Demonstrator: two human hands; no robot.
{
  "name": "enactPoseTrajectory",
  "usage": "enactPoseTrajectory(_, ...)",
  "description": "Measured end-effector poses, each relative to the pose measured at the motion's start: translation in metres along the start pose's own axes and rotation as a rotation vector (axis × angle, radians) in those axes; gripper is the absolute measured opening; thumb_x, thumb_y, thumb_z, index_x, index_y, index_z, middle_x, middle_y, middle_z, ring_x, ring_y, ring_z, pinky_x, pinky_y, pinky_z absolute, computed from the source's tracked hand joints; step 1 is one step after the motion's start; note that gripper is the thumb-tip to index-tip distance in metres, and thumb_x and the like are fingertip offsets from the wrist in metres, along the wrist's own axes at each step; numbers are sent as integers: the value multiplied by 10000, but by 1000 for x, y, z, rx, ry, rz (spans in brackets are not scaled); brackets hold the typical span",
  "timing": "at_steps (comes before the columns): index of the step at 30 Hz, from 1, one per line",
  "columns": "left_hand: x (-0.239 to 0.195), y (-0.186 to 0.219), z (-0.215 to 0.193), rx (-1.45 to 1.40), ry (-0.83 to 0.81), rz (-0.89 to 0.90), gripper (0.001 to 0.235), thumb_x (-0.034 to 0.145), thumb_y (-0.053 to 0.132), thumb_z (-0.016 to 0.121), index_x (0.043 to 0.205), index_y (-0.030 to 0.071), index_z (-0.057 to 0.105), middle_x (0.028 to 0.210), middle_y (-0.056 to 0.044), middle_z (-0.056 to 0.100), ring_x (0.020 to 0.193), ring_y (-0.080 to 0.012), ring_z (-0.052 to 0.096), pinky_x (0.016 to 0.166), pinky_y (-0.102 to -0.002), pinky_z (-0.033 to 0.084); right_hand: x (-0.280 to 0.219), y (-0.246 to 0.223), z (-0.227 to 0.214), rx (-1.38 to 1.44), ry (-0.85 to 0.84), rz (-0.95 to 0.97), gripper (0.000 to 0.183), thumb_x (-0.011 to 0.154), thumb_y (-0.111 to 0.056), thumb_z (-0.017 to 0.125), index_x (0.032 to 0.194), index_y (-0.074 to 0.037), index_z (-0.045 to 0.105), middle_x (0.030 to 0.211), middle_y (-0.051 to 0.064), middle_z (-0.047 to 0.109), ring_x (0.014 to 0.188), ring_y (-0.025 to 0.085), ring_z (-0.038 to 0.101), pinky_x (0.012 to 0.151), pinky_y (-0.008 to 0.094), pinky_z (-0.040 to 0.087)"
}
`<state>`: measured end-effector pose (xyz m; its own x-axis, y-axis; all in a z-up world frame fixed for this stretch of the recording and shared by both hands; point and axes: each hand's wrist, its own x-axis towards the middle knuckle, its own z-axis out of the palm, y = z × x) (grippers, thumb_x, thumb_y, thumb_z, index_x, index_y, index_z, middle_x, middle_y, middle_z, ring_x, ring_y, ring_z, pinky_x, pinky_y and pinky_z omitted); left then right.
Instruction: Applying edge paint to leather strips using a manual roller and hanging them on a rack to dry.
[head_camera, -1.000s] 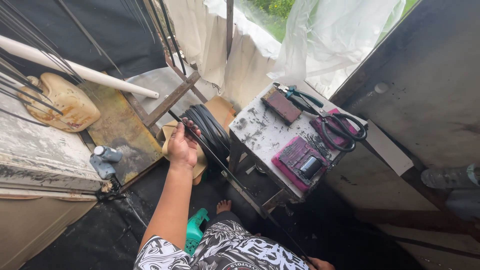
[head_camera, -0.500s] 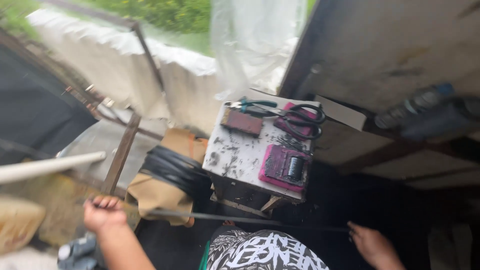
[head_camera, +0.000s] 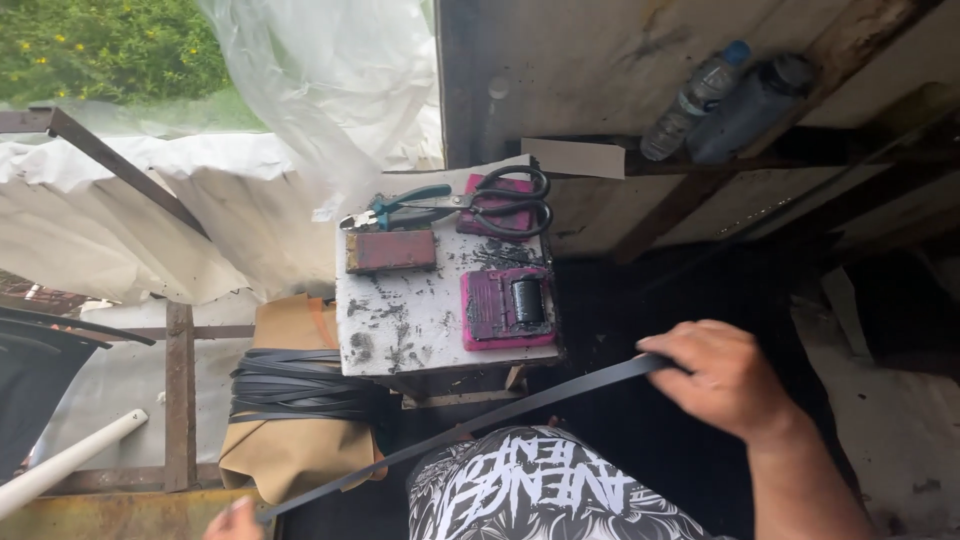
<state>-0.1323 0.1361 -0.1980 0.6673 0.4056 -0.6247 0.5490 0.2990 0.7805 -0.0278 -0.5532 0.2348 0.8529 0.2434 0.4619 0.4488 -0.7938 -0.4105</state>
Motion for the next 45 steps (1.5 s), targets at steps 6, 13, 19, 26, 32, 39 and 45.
enactPoseTrajectory(6, -180, 185, 237, 361, -790, 308, 444, 920, 222, 614, 1315, 41, 707, 1335, -120, 774, 1085, -186, 736, 960, -326, 543, 49, -79, 38, 129, -211, -417, 242, 794, -122, 834, 982, -17, 724, 719, 49, 632, 563, 220, 552, 559, 363, 441)
enactPoseTrajectory(13, -276, 239, 343, 352, -1125, 822, 364, 1009, 398, 593, 1055, 68, 739, 817, 12, 649, 689, -101, 553, 623, -282, 437, 55, -86, 58, -8, -180, -495, 239, 812, -244, 828, 931, -113, 667, 773, 2, 597, 608, 191, 538, 700, 358, 432)
enactPoseTrajectory(19, -272, 245, 346, 299, -1072, 960, 289, 1023, 313, 615, 1037, 63, 759, 735, 3, 574, 655, -116, 527, 618, -266, 423, 34, -31, 38, 220, -216, 61, 789, 649, -418, 942, 1320, -119, 654, 1002, 15, 701, 859, 154, 646, 826, 332, 524)
enactPoseTrajectory(26, -266, 254, 347, 437, -1075, 1062, 206, 988, 199, 671, 1105, 61, 768, 729, 9, 535, 630, -115, 511, 569, -257, 412, 29, -20, 15, 163, -303, 197, 280, 695, -341, 941, 894, -194, 810, 859, -70, 606, 881, 125, 548, 891, 321, 415)
enactPoseTrajectory(32, -266, 270, 340, 519, -1038, 1263, 190, 982, 84, 650, 1150, 82, 737, 667, 28, 577, 639, -150, 499, 589, -291, 434, 23, -16, 9, 507, -332, 293, 411, 746, -96, 898, 1104, -106, 696, 963, 14, 705, 892, 130, 686, 845, 243, 605)
enactPoseTrajectory(39, -262, 275, 328, 601, -839, 1355, 199, 984, 78, 638, 1153, 121, 734, 728, -5, 571, 621, -166, 534, 590, -288, 443, 13, -9, 15, 721, -260, 286, 688, 777, 48, 829, 1392, -116, 569, 1087, 48, 681, 1048, 139, 678, 1023, 291, 601)
enactPoseTrajectory(45, -261, 281, 321, 634, -748, 1345, 213, 977, 89, 655, 1170, 120, 740, 714, -2, 538, 620, -164, 510, 588, -293, 427, 22, -13, 22, 755, -249, 253, 630, 826, 97, 753, 1394, -106, 571, 1064, 58, 687, 1044, 159, 685, 1034, 299, 601)
